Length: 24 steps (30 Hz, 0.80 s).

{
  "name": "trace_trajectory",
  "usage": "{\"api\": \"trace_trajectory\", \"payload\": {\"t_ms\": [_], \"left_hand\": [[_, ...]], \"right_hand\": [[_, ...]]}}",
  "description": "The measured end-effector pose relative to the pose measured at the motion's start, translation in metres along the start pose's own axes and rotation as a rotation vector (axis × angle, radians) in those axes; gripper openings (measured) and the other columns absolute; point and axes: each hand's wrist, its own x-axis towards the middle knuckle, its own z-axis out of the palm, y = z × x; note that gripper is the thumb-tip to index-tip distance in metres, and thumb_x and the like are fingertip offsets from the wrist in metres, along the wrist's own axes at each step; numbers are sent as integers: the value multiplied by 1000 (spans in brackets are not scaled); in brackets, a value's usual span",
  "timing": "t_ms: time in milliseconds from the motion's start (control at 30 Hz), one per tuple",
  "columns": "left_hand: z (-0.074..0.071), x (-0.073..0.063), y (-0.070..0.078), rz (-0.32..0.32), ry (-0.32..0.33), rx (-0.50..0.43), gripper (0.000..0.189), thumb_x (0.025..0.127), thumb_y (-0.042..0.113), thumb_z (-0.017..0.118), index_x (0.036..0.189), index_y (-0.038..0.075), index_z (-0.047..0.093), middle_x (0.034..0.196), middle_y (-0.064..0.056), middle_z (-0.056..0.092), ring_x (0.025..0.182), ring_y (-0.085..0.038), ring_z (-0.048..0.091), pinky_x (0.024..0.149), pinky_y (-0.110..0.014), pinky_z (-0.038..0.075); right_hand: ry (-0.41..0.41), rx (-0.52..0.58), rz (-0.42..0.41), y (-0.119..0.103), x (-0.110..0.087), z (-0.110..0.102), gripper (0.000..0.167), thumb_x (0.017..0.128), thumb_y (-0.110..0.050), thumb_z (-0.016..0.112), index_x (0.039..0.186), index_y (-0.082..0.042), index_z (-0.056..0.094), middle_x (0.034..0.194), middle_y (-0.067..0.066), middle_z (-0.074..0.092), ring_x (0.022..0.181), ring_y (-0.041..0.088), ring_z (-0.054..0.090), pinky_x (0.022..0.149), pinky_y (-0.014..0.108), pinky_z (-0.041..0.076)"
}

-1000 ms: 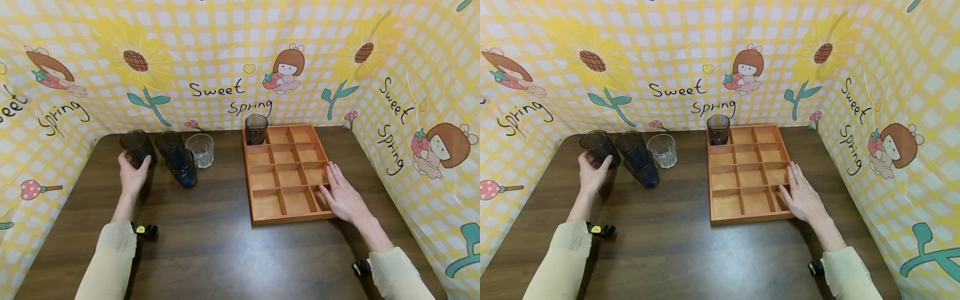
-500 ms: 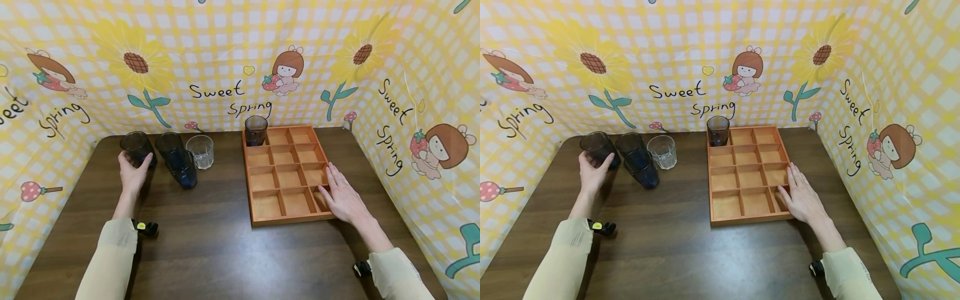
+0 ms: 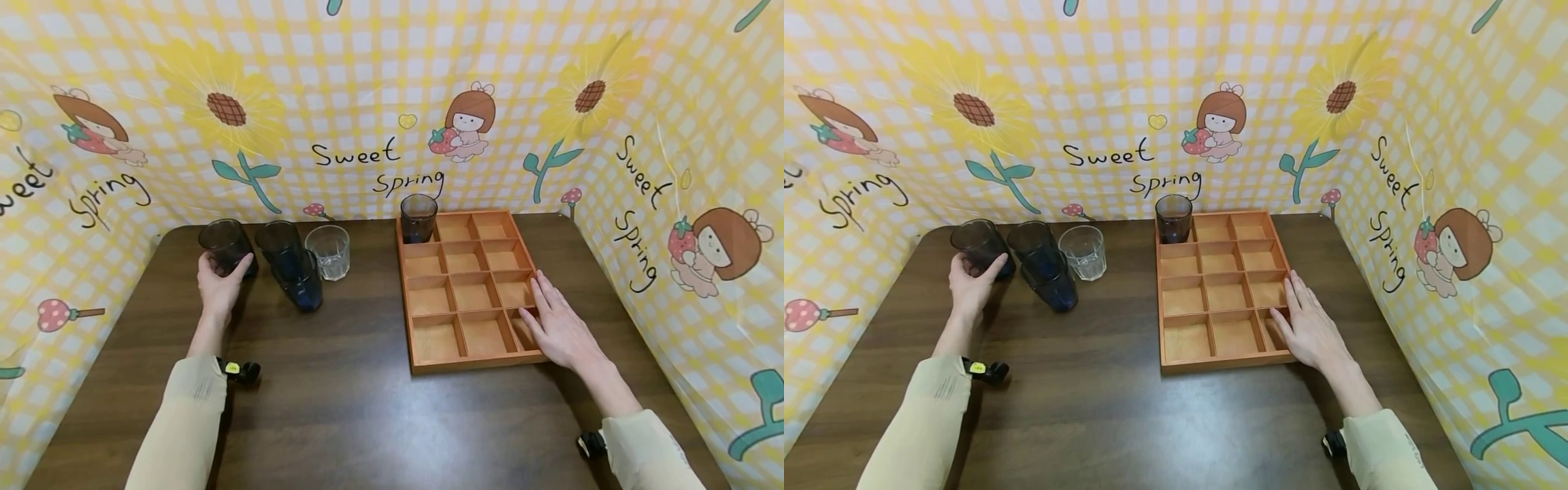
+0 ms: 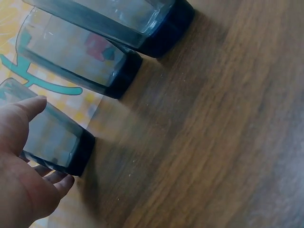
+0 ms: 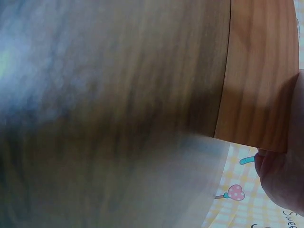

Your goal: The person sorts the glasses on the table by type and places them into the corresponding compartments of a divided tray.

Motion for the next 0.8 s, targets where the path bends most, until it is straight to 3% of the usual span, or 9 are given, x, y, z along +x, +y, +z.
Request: {"api": "trace_trajectory", "payload": {"t_ms": [133,200,267,433,633,800], "left_hand": [[-2,-2,-1,7,28,-7,83,97,38,84,165,16,43,154,0,60,140,-15,56,111,-23,47],[-3,-4,-1,15,32,-10,81,95,35,87,163,15,47,138,10,64,127,-7,59,102,-17,48],[-4,-6,-1,19,37,-8,81,93,33,89,162,15,49,132,14,63,119,-1,58,95,-13,47],[-10,-17,3,2,34,4,82,91,35,91,161,16,53,141,3,66,116,0,60,89,-10,48],[-25,-33,13,15,41,-43,65,89,31,93,145,19,64,110,21,68,102,2,63,82,-8,51],[-37,-45,21,59,61,-76,49,87,28,95,128,24,69,103,22,69,98,2,66,80,-8,52]], "right_hand": [[-2,0,-2,0,1,0,76,119,-40,45,170,10,20,182,30,12,168,51,19,134,65,25],[-4,4,-4,0,0,0,76,119,-40,44,170,10,21,182,30,12,169,51,17,135,64,23],[-2,11,-8,0,0,0,75,119,-40,44,170,10,21,182,31,12,169,51,15,137,62,19],[-1,12,-16,0,-2,1,75,119,-40,42,170,11,21,181,32,11,169,53,12,141,58,11],[-5,19,-12,0,-2,-1,75,120,-41,40,170,10,20,182,31,10,170,51,10,141,56,8],[5,24,-15,-1,-2,0,73,119,-39,41,170,10,22,181,32,11,170,52,11,141,57,10]]}}
